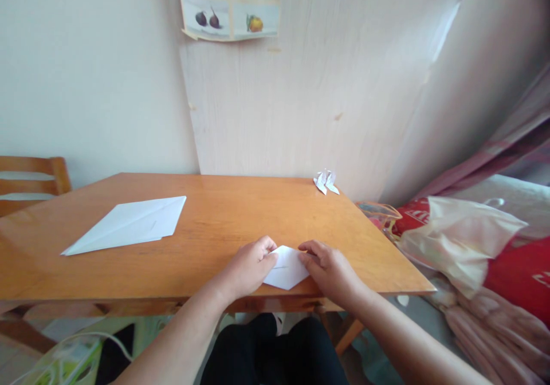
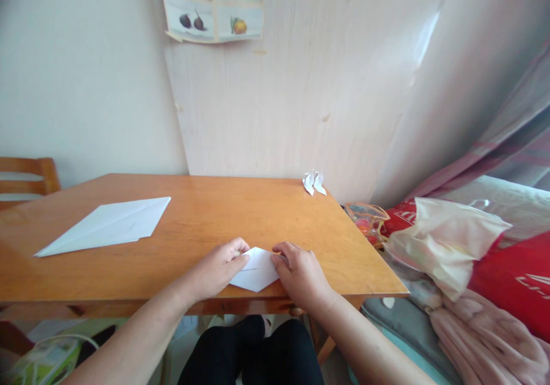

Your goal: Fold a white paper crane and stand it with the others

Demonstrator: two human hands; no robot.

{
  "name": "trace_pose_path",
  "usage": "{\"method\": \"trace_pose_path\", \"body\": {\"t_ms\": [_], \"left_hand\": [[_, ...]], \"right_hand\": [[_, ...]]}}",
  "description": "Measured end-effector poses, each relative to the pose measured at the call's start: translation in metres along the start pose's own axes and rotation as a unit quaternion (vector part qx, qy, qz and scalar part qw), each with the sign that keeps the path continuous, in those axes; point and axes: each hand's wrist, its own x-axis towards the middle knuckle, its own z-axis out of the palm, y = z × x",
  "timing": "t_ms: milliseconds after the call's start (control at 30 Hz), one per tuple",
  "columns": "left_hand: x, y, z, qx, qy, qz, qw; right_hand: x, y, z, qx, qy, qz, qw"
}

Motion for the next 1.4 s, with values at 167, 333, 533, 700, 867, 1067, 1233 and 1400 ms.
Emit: {"method": "trace_pose_path", "body": {"t_ms": [167,333,533,700,867,1067,1233,1400], "left_hand": [[0.006,-0.004,0.004,0.120,0.085,0.028,0.989],[-0.009,-0.001,0.007,0.134,0.081,0.138,0.978],[-0.020,-0.007,0.013,0.118,0.012,0.151,0.981],[-0.020,-0.008,0.013,0.110,0.008,0.146,0.983],[-0.021,-0.005,0.012,0.108,-0.002,0.137,0.985],[-0.023,-0.003,0.010,0.111,-0.006,0.123,0.986],[-0.023,-0.001,0.009,0.111,-0.013,0.121,0.986],[-0.023,0.000,0.008,0.101,-0.011,0.124,0.987]], "right_hand": [[0.004,0.000,0.006,-0.059,-0.002,0.012,0.998],[0.004,-0.003,0.007,-0.074,-0.002,0.018,0.997],[-0.002,-0.001,0.006,-0.097,0.048,-0.004,0.994],[-0.015,-0.014,-0.006,-0.077,0.001,-0.118,0.990],[-0.022,-0.019,-0.008,-0.079,-0.046,-0.152,0.984],[-0.017,-0.012,-0.006,-0.090,-0.064,-0.159,0.981],[-0.015,-0.009,-0.006,-0.081,-0.077,-0.165,0.980],[-0.011,-0.007,-0.003,-0.040,-0.078,-0.145,0.986]]}}
